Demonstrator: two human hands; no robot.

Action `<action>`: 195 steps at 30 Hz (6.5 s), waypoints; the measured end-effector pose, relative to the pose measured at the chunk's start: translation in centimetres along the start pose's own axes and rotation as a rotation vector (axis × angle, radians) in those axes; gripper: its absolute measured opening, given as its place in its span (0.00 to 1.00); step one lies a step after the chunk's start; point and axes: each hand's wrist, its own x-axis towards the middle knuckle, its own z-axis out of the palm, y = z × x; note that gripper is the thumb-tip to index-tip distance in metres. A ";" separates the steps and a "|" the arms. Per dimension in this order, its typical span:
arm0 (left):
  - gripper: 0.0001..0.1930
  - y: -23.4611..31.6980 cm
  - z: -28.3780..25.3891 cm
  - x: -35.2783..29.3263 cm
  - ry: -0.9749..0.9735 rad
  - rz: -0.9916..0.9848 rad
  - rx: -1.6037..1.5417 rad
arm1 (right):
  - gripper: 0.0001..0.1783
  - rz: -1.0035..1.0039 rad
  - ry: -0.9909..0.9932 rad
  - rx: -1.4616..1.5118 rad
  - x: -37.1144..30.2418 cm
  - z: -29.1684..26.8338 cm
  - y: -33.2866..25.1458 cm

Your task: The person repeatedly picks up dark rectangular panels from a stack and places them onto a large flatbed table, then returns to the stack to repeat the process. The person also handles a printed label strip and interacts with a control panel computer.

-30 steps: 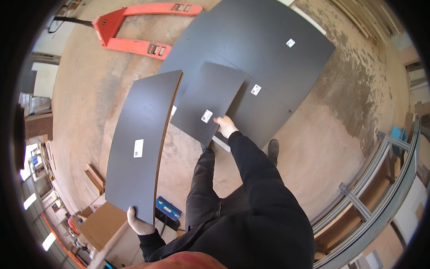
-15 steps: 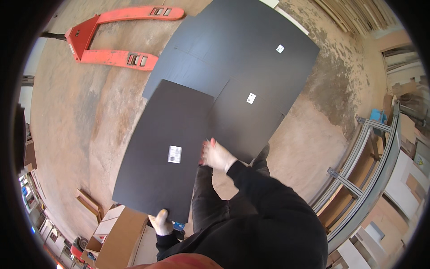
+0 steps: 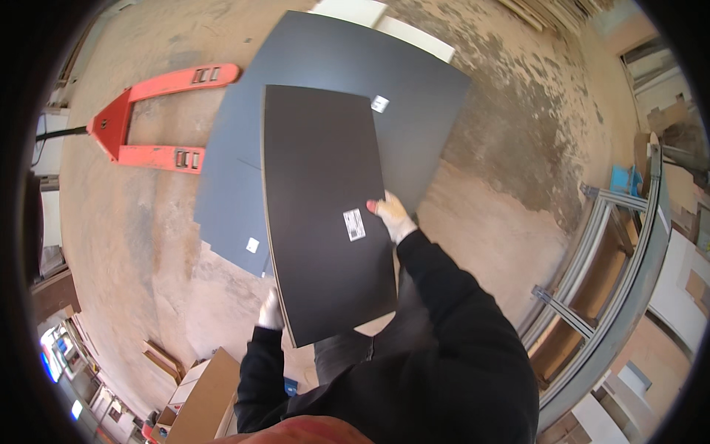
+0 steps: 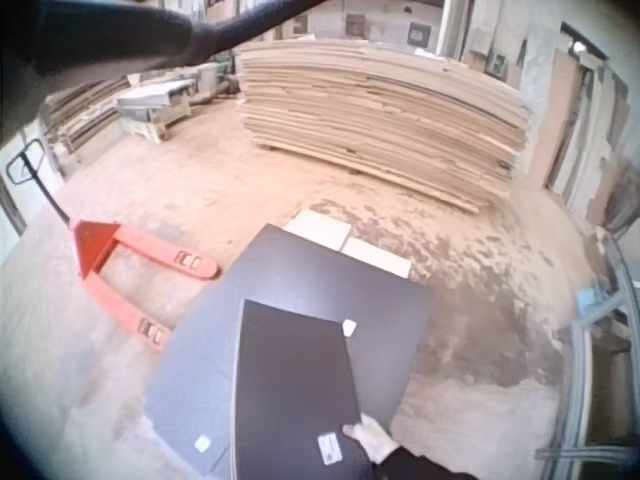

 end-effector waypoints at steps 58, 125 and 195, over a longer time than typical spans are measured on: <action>0.30 39.5 22.2 43.4 0.845 0.352 1.592 | 0.23 0.010 0.762 -1.014 15.0 -32.2 -22.3; 0.19 -48.9 104.6 18.0 -0.612 0.240 1.997 | 0.22 0.265 0.867 -0.246 -89.1 -79.2 -9.1; 0.14 -86.8 181.2 -2.6 -1.548 -0.300 1.521 | 0.15 -1.278 1.773 0.967 -127.6 -95.8 -36.1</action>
